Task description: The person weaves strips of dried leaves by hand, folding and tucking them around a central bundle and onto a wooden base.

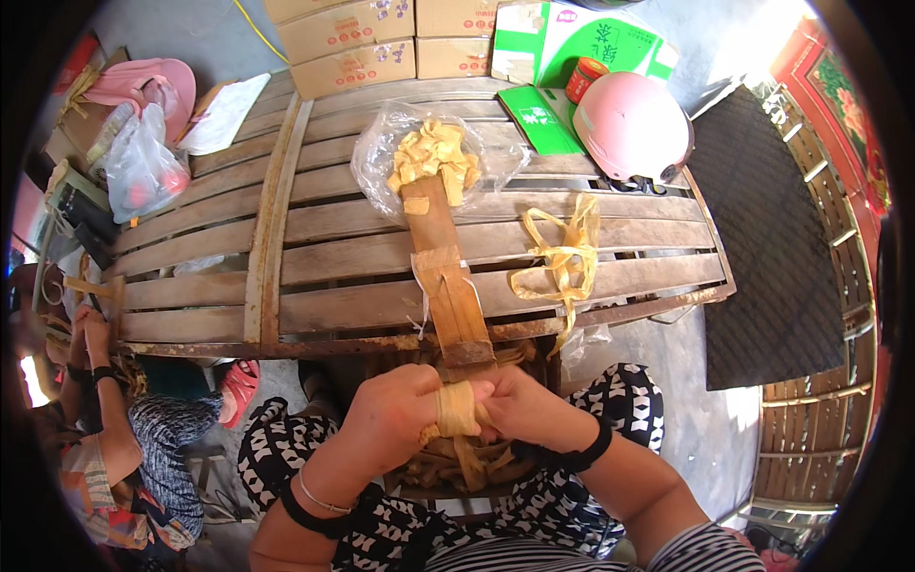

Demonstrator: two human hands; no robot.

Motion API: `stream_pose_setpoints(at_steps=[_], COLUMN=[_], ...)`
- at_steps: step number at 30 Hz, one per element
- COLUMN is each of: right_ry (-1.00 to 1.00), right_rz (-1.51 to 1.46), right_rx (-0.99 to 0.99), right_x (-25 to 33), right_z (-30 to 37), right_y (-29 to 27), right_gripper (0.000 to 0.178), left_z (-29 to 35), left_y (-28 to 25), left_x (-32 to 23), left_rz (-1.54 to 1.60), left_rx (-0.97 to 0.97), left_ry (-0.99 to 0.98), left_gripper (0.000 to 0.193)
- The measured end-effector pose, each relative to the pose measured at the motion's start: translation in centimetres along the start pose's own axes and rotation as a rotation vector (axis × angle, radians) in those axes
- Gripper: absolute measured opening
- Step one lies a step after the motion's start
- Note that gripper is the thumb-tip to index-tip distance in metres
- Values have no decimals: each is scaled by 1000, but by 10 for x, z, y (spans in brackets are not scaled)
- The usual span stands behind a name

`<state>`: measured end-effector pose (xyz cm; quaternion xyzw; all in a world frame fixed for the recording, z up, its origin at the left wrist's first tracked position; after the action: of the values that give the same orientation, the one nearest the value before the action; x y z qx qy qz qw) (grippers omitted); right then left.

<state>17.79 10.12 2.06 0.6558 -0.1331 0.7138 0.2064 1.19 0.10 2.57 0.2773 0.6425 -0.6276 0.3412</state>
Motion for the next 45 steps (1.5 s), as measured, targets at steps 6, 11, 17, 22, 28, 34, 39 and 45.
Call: stream_pose_setpoints(at_steps=[6, 11, 17, 22, 28, 34, 39, 45], right_ry=[213, -81, -441, -366, 165, 164, 45, -196], right_rz=[-921, -506, 492, 737, -322, -420, -63, 328], right_rx=[50, -383, -122, -54, 159, 19, -57, -367], right_x=[-11, -19, -17, -21, 4, -10, 0, -25], right_z=[3, -3, 2, -1, 1, -1, -8, -18], right_y=[20, 17, 5, 4, -8, -7, -10, -38], right_gripper=[9, 11, 22, 33, 50, 44, 25, 20], left_z=[1, -1, -4, -3, -1, -9, -8, -31], left_y=[4, 6, 13, 14, -23, -5, 12, 27], left_x=[6, 0, 6, 8, 12, 26, 26, 37], left_rz=[-53, -259, -231, -203, 871, 1076, 1124, 1129], left_rx=[-328, -592, -182, -159, -223, 28, 88, -97], left_ry=[238, 79, -68, -5, -155, -506, -529, -573], left_gripper=[27, 11, 23, 17, 5, 22, 11, 7])
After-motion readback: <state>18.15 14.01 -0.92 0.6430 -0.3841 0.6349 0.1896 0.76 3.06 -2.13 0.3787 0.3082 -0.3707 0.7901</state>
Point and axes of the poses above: each hand's wrist, its own z-axis away from the middle knuckle, its own y-axis out of the palm, x = y × z, the point moved 1 cm from there along -z, towards the middle knuckle, and after that the axes turned 14 degrees about -y, right-handed, at the moved point
